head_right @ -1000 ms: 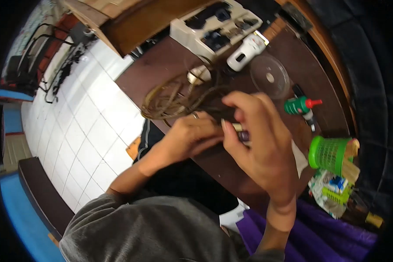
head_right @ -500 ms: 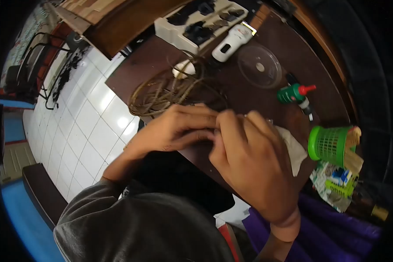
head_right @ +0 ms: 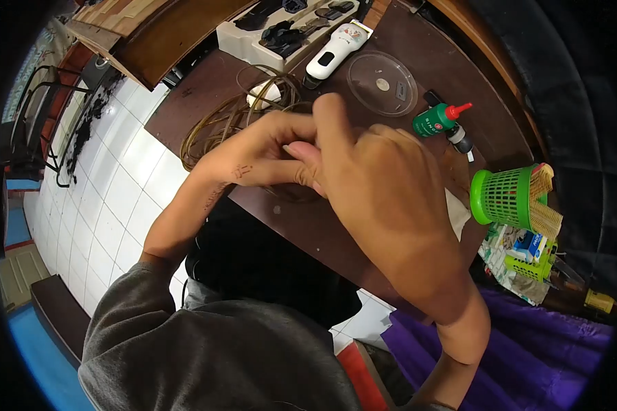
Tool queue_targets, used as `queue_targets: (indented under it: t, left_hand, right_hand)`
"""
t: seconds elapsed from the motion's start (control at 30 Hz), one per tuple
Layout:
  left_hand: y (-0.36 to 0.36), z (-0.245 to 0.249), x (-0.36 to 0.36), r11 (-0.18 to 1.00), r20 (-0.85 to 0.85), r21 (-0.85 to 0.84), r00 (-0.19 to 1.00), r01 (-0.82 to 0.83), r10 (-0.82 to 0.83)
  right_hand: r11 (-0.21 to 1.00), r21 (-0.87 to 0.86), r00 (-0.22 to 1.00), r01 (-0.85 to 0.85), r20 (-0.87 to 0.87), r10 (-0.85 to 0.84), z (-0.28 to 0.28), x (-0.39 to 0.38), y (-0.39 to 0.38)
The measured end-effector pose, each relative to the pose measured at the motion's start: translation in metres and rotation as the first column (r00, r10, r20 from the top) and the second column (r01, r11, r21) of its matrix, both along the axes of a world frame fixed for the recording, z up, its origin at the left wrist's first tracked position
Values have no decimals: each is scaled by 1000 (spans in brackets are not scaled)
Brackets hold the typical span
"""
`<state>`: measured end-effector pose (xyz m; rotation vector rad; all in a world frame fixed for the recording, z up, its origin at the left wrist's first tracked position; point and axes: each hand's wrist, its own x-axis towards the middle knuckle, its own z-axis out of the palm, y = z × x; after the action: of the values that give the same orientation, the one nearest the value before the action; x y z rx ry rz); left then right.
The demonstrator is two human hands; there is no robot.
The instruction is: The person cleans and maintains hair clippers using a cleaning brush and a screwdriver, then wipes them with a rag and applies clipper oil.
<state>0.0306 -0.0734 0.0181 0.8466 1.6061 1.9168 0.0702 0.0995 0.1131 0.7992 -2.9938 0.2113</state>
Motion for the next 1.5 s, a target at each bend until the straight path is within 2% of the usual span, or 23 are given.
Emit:
queue_targets:
  t: [0.07,0.13,0.17,0.27,0.3,0.4,0.53,0.6,0.67,0.73,0.8,0.9,0.93,0.97,1.07,1.1,1.13,1.2,1.27,1.3,1.33,1.4,1.5]
  left_hand:
    - [6,-12,-3,994,-31,81,996,-76,79]
    - [6,-17,-5,975,-205,74,954,-210,221]
    - [4,-19,-5,977,-267,64,940,-202,212]
    - [-9,3,3,999,-150,5,988,-42,43]
    - [-16,0,-1,999,-194,-13,980,31,-33]
    - [-13,-3,-5,999,-359,-13,933,-38,30]
    - [-6,10,7,957,-289,-90,926,-278,242]
    - [-2,3,6,960,-331,-74,914,-270,232]
    - [-6,3,5,1000,-231,-13,973,-17,13]
    - [-10,-8,-1,999,-273,33,962,8,1]
    - [-12,-10,-3,999,-194,10,980,-50,51]
    - [-12,2,1,996,-297,-41,953,-78,62]
    - [-10,5,3,992,-344,-77,937,-99,66]
    - [-8,5,6,996,-251,-23,965,-88,79]
    - [-12,-10,-3,999,-340,-31,939,40,-48]
    - [-10,-7,4,1000,-117,13,993,9,-7]
    - [-9,-7,2,1000,-118,13,993,10,-8]
    - [-7,-7,-1,992,-326,-45,940,-117,96]
    - [-3,1,6,982,-274,-95,953,-162,131]
    - [-4,8,7,989,-219,-101,972,-112,87]
    - [-4,11,7,993,-164,-104,986,-60,43]
    - [-6,-10,0,993,-282,-115,959,-17,-16]
    - [-2,-20,0,997,-283,58,958,-42,57]
  right_hand:
    - [994,-102,998,41,60,-35,-1,2,3]
    - [946,-316,989,-66,106,105,-6,3,5]
    - [921,-355,987,-160,-33,159,-19,0,5]
    - [964,-240,991,-110,45,124,0,4,5]
    - [948,-303,984,-99,113,139,7,5,5]
    - [919,-324,974,-224,-31,226,-5,-2,12]
    - [903,-364,974,-227,-85,210,0,1,8]
    - [938,-281,979,-204,-32,203,0,4,13]
    - [963,-197,982,-181,24,190,2,7,15]
    - [918,-338,975,-208,-2,220,5,8,13]
    - [876,-436,971,-205,19,237,2,7,13]
    - [890,-428,974,-160,79,214,1,10,11]
    - [955,-294,990,-46,115,83,0,12,6]
    - [986,-151,990,73,132,-53,-1,14,4]
    - [967,-256,994,9,104,19,-5,8,6]
    - [966,-256,994,11,105,17,-5,7,7]
    - [940,-334,995,-73,43,92,-5,6,8]
    - [900,-404,986,-161,-25,165,-3,5,10]
    - [993,-113,997,23,75,-15,-1,6,13]
    - [994,-18,974,110,199,-104,-2,5,11]
    - [994,-18,974,112,199,-106,-3,4,12]
    - [947,-306,993,-93,34,109,-6,3,15]
    - [903,-410,979,-126,98,181,-3,3,13]
